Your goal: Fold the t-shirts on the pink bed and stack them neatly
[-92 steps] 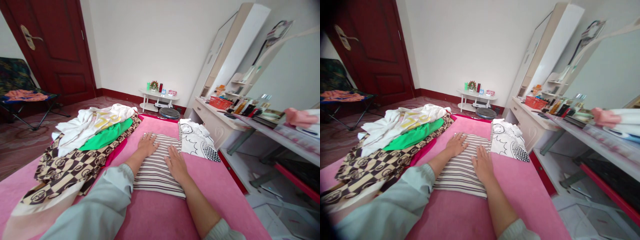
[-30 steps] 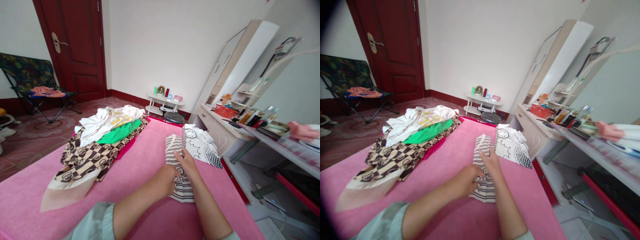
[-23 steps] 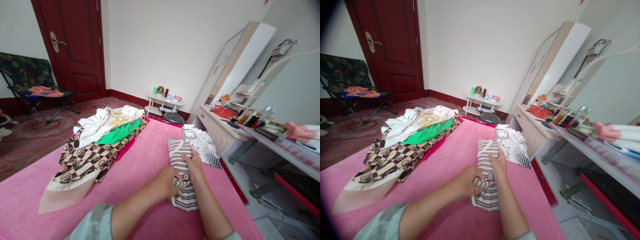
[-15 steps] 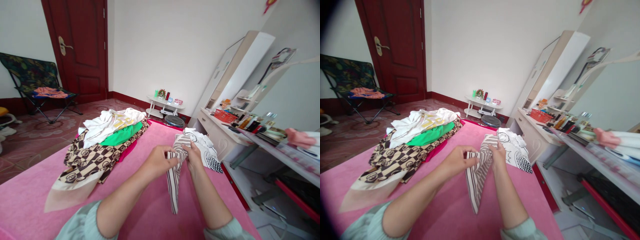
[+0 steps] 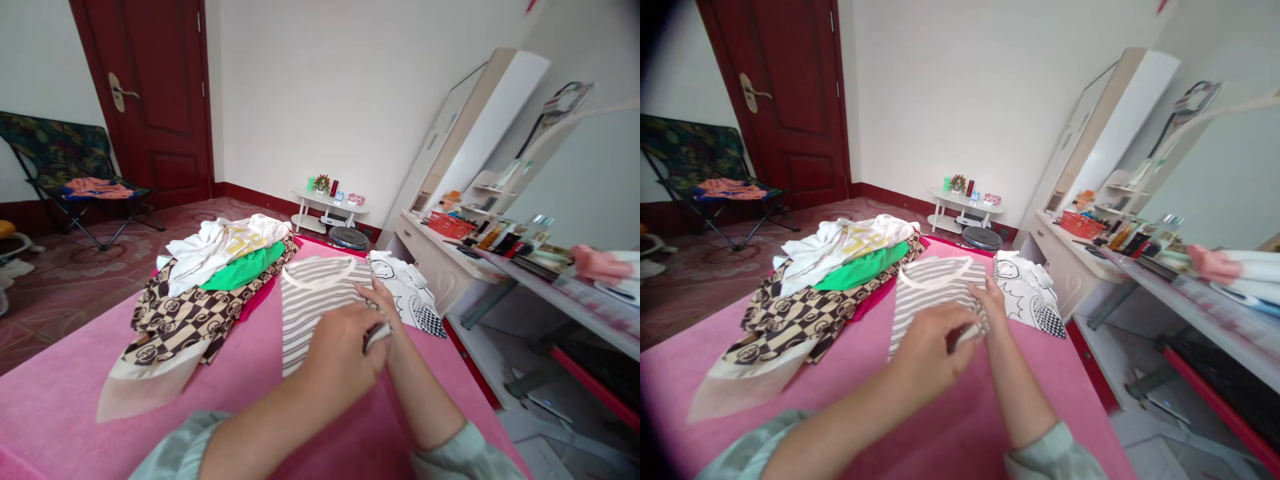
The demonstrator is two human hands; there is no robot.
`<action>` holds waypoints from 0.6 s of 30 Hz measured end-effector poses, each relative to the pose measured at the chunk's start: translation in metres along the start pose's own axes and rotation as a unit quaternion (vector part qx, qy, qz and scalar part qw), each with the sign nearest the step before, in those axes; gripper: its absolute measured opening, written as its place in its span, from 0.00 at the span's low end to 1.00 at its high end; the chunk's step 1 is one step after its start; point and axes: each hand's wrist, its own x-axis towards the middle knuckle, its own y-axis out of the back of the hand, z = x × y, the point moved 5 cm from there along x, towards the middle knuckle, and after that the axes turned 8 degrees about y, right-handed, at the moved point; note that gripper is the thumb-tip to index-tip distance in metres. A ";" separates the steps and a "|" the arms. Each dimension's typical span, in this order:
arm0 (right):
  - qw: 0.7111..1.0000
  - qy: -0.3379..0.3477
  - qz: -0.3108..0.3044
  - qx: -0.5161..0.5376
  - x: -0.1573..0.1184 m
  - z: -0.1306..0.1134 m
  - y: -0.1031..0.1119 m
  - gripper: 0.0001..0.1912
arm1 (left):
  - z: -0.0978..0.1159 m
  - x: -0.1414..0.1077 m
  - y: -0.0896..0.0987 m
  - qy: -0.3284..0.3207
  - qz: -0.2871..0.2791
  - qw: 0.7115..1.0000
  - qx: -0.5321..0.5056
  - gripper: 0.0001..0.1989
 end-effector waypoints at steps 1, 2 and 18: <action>0.998 -0.014 0.026 -0.047 -0.007 0.015 0.027 0.28 | -0.008 -0.007 -0.022 0.005 -0.047 0.999 0.001 0.05; 0.994 -0.030 0.058 -0.091 -0.015 0.030 0.054 0.28 | -0.014 -0.017 -0.045 0.001 -0.113 0.994 -0.008 0.04; 0.955 0.061 0.089 -0.275 -0.038 0.023 0.117 0.15 | -0.100 0.018 -0.049 0.072 -0.093 0.986 0.117 0.12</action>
